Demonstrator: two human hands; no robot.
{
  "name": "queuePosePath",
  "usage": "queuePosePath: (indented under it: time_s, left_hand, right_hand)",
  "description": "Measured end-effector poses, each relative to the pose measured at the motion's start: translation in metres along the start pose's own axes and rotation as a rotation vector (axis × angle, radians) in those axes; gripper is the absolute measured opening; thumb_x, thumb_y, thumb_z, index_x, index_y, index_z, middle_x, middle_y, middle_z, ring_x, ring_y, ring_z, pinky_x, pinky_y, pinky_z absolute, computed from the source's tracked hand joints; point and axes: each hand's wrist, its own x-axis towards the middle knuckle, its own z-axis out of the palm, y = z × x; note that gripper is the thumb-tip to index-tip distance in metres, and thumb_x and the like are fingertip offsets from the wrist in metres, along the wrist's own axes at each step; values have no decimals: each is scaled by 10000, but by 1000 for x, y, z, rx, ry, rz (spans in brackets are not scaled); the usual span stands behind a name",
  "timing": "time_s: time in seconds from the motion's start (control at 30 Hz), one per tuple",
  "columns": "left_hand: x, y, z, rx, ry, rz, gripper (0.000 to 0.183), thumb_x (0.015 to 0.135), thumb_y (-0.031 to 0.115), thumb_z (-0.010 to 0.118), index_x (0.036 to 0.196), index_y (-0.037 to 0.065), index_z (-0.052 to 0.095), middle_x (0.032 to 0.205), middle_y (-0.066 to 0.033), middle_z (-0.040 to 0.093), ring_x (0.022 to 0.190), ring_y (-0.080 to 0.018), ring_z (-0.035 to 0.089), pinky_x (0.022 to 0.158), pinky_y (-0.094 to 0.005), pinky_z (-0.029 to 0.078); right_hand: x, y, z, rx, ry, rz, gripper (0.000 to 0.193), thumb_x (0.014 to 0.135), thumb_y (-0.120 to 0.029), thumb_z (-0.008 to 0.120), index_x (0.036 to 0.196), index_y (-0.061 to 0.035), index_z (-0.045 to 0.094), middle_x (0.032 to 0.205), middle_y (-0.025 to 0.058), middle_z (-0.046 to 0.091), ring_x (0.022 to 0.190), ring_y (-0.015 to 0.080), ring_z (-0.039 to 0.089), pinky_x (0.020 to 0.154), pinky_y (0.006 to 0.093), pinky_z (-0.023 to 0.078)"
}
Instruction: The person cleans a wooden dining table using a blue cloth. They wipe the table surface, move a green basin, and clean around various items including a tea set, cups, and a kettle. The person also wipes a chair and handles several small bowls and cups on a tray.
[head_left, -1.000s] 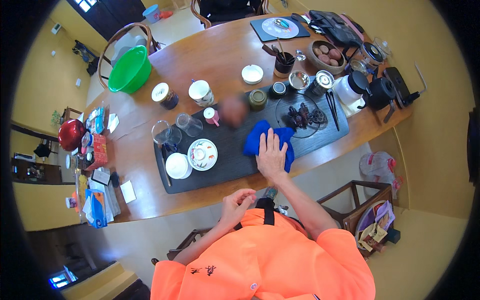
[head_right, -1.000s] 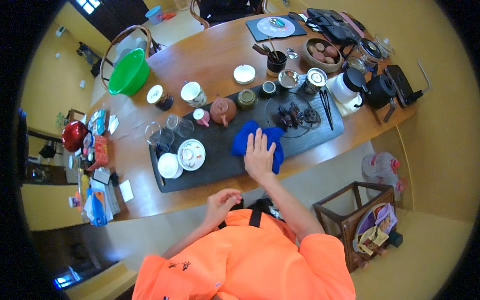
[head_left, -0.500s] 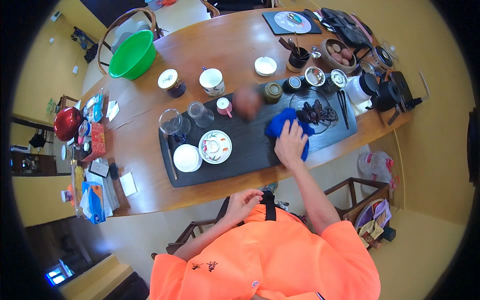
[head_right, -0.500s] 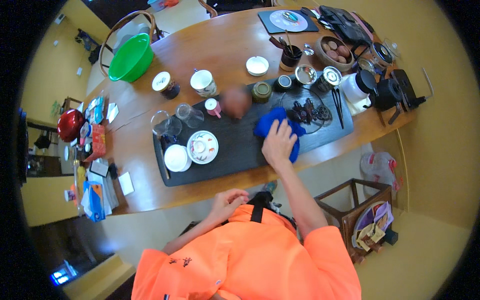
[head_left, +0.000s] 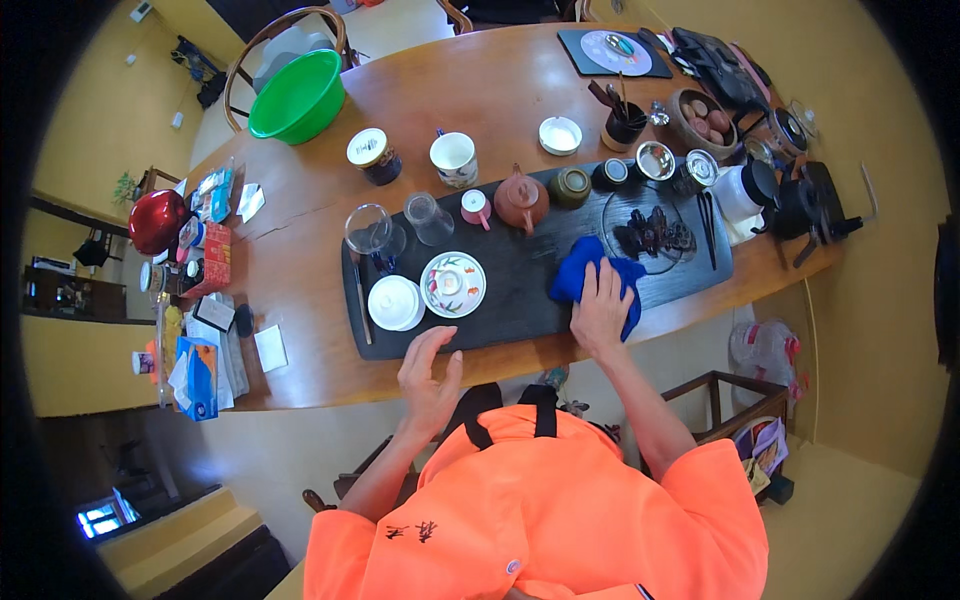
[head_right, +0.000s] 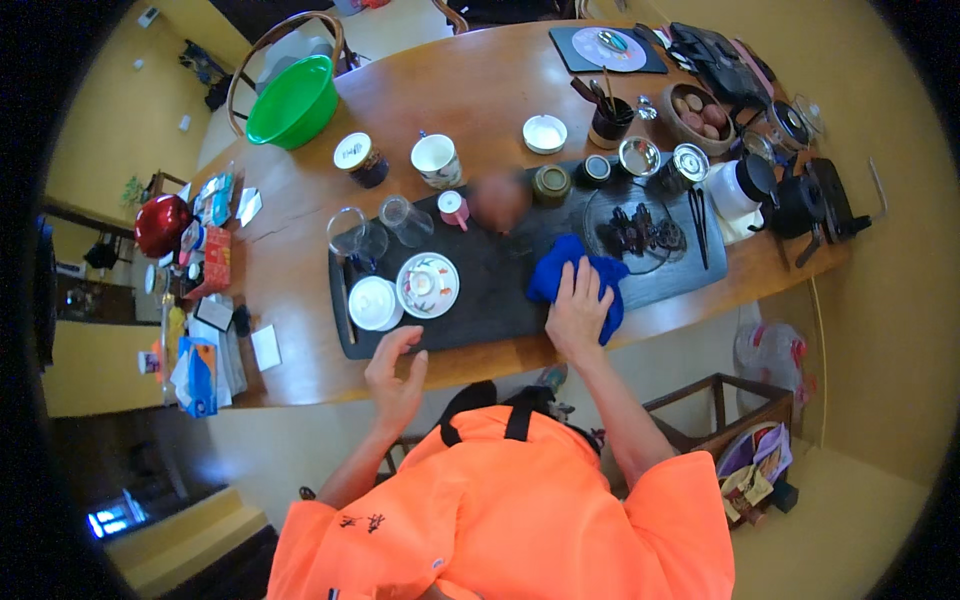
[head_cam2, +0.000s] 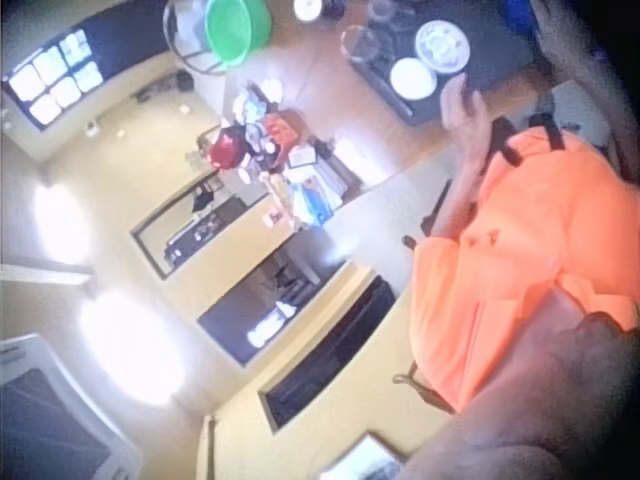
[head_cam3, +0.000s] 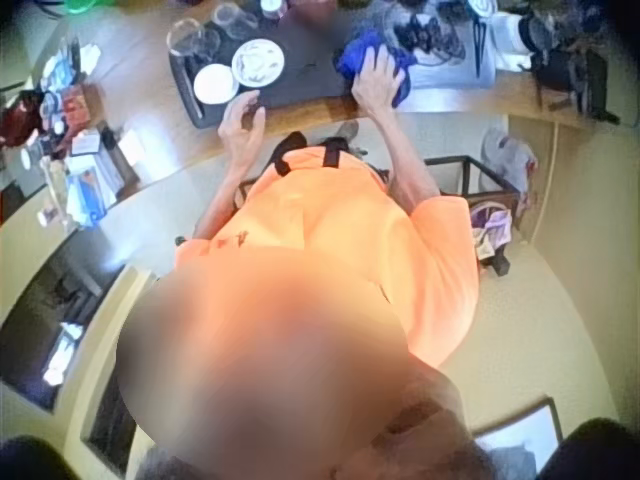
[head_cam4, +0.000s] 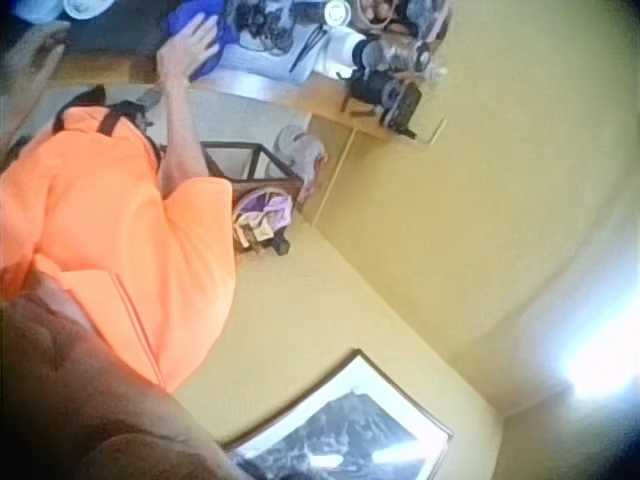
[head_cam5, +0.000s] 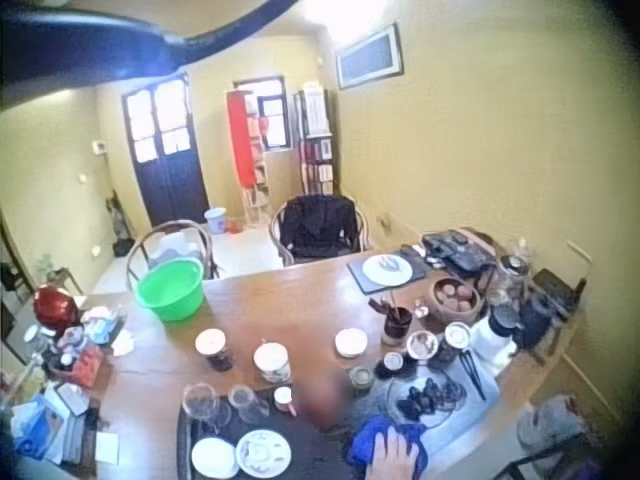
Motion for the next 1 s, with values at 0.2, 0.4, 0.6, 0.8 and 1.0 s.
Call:
queuePosePath:
  time_s: [0.2,0.4,0.6,0.8,1.0]
  left_hand:
    - [23,2,3,116,6,111,383,792,-23,667,1170,7,615,1169,-165,629,1107,-338,588,956,-407,462]
    - [31,7,17,70,-66,138,394,789,-26,670,1177,19,617,1166,-162,629,1108,-342,586,963,-404,460]
    - [25,1,22,85,-71,108,410,779,-28,674,1182,16,612,1189,-170,616,1130,-350,577,979,-409,454]
    - [55,-3,22,200,-53,197,490,754,-35,697,1228,31,591,1243,-185,594,1191,-358,556,1019,-410,432]
    - [86,-28,23,480,-331,229,877,654,224,862,1411,98,438,1439,-238,370,1315,-423,391,1081,-490,349]
  right_hand:
    - [0,-46,3,89,4,-198,601,757,-124,625,1331,2,496,1413,241,455,1293,371,445,966,548,353]
    - [37,3,9,19,48,14,561,783,-116,610,1321,-4,496,1404,210,464,1276,369,447,961,523,354]
    - [-29,-13,-11,6,-2,-112,570,766,-146,626,1302,12,514,1407,238,461,1254,376,466,946,565,357]
    - [-7,-50,-2,180,-15,-266,696,669,-122,726,1327,-35,518,1435,194,456,1293,351,452,982,555,343]
    - [-11,18,-10,48,3,-32,662,694,-81,668,1333,-36,501,1445,170,440,1281,325,451,977,525,336]
